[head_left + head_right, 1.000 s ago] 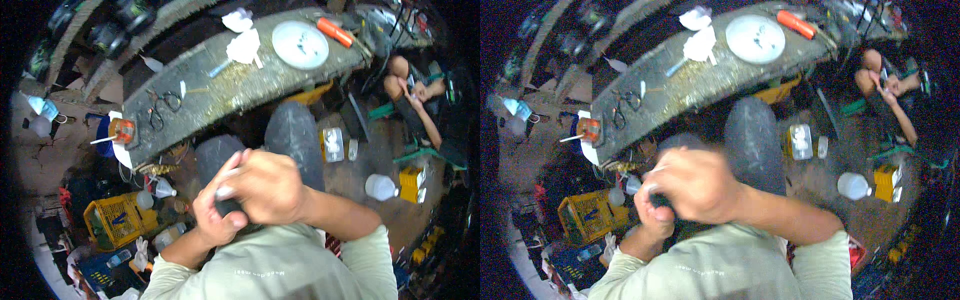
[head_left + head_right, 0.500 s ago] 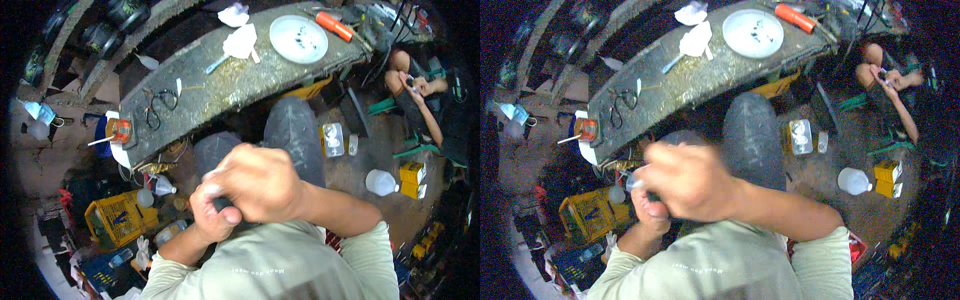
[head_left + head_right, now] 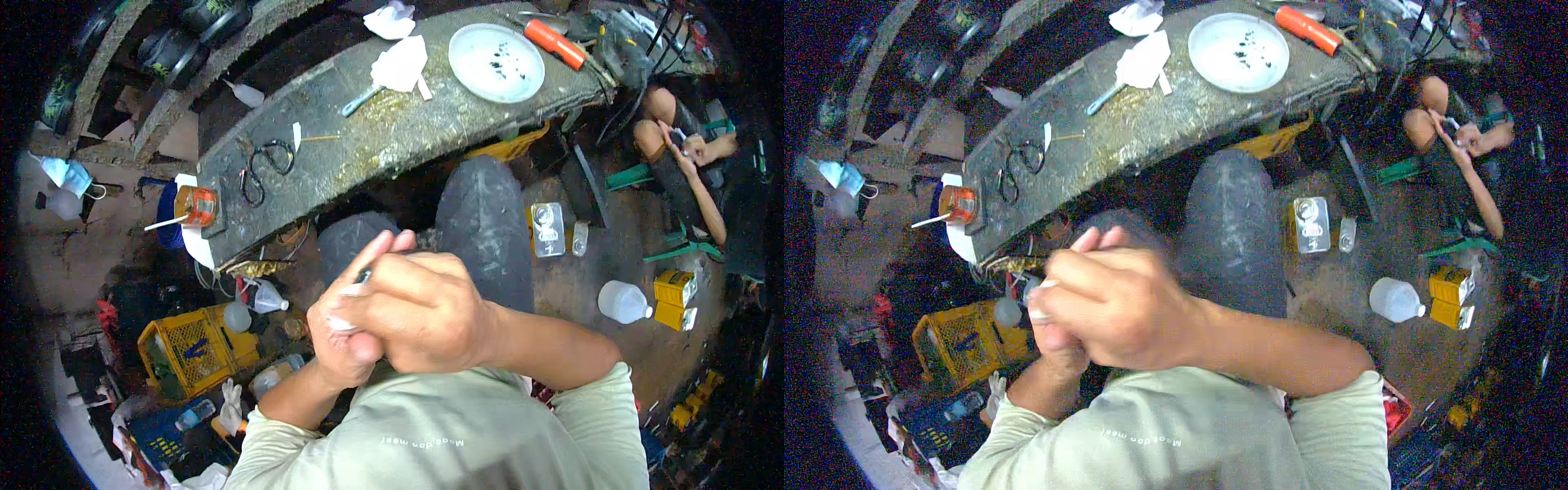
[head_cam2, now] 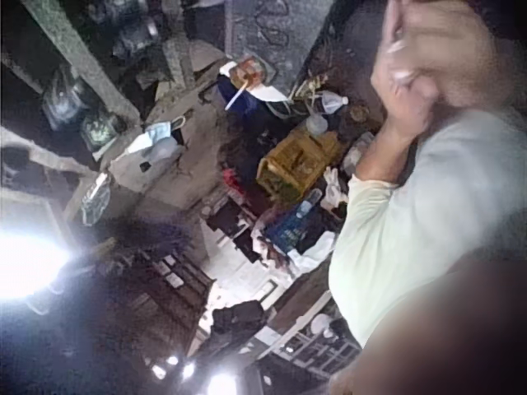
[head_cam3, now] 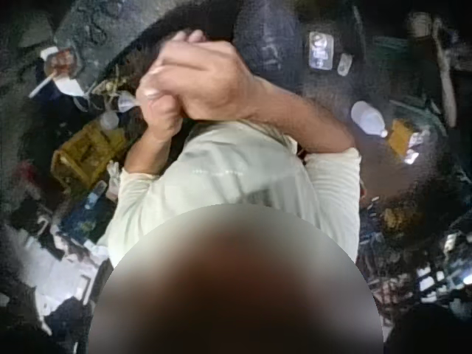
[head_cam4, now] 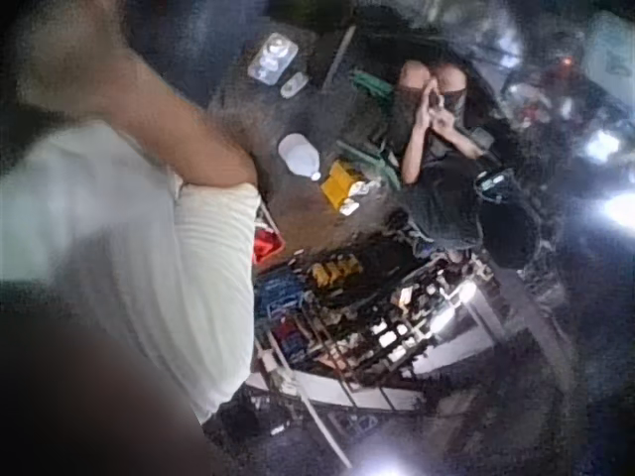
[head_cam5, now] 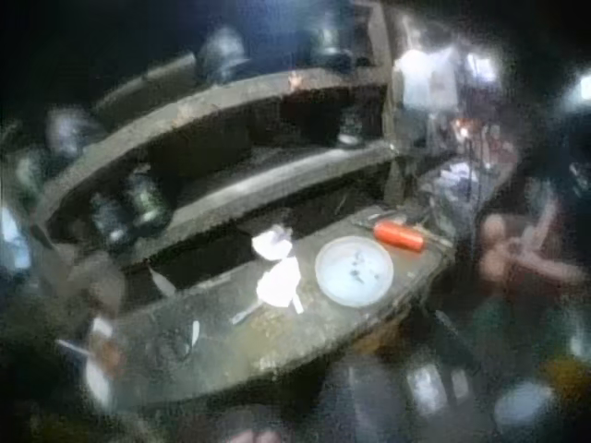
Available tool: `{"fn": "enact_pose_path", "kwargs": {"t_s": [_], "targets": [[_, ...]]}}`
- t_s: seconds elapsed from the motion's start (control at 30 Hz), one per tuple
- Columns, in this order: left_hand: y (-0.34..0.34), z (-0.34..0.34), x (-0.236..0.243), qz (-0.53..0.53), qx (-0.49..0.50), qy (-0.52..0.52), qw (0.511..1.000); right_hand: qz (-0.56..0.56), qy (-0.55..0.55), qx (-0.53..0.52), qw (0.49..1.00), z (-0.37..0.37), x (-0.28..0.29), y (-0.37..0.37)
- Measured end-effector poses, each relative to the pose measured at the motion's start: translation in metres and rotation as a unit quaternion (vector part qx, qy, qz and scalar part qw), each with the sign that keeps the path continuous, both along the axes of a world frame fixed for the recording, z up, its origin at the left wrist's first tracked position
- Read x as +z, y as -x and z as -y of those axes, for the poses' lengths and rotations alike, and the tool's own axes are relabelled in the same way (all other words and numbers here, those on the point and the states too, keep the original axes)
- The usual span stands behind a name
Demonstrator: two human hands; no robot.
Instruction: The person grinds the sole of a black sneaker with a rotary tool, wipes the sole with a cloth, then applies a yellow adhesive to the sole and upper with a brush. The finished shoe is placed on a shelf with other shoes.
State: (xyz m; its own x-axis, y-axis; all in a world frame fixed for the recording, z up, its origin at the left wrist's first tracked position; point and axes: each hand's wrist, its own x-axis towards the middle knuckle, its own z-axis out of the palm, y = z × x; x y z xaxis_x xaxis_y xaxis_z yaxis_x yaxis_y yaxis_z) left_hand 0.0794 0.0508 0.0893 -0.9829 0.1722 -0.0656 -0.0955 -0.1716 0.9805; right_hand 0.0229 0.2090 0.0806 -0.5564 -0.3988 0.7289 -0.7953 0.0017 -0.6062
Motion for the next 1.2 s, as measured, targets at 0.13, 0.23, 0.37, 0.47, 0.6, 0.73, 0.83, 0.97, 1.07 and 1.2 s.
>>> {"fn": "enact_pose_path", "kwargs": {"t_s": [0.13,0.23,0.37,0.47,0.6,0.73,0.83,0.97,1.07,1.2], "targets": [[0.002,0.021,-0.001,-0.048,0.064,-0.005,0.997,0.174,0.015,-0.100,0.979,-0.015,-0.014,0.007],[0.010,0.058,0.003,-0.017,0.065,-0.007,0.998,0.200,0.096,-0.153,0.963,-0.034,-0.024,0.002],[0.014,0.101,0.010,0.058,0.082,-0.018,0.995,0.492,0.275,-0.006,0.826,-0.040,-0.030,-0.005],[0.012,0.118,0.015,0.092,0.093,-0.038,0.991,0.575,0.356,0.092,0.731,-0.024,-0.036,-0.005],[0.006,0.125,0.015,0.118,0.141,-0.064,0.981,0.602,0.357,0.123,0.704,-0.008,-0.051,-0.013],[0.005,0.127,0.011,0.122,0.158,-0.071,0.977,0.614,0.293,0.108,0.725,-0.005,-0.064,-0.020],[0.008,0.127,0.010,0.134,0.167,-0.098,0.972,0.617,0.310,0.091,0.718,-0.007,-0.065,-0.020],[0.014,0.128,0.007,0.121,0.167,-0.088,0.975,0.601,0.318,0.099,0.727,-0.010,-0.063,-0.015],[0.017,0.130,0.001,0.123,0.190,-0.107,0.968,0.621,0.310,0.130,0.709,-0.007,-0.063,-0.016],[0.021,0.133,-0.008,0.123,0.184,-0.145,0.964,0.628,0.279,0.124,0.716,0.005,-0.068,-0.021]]}}
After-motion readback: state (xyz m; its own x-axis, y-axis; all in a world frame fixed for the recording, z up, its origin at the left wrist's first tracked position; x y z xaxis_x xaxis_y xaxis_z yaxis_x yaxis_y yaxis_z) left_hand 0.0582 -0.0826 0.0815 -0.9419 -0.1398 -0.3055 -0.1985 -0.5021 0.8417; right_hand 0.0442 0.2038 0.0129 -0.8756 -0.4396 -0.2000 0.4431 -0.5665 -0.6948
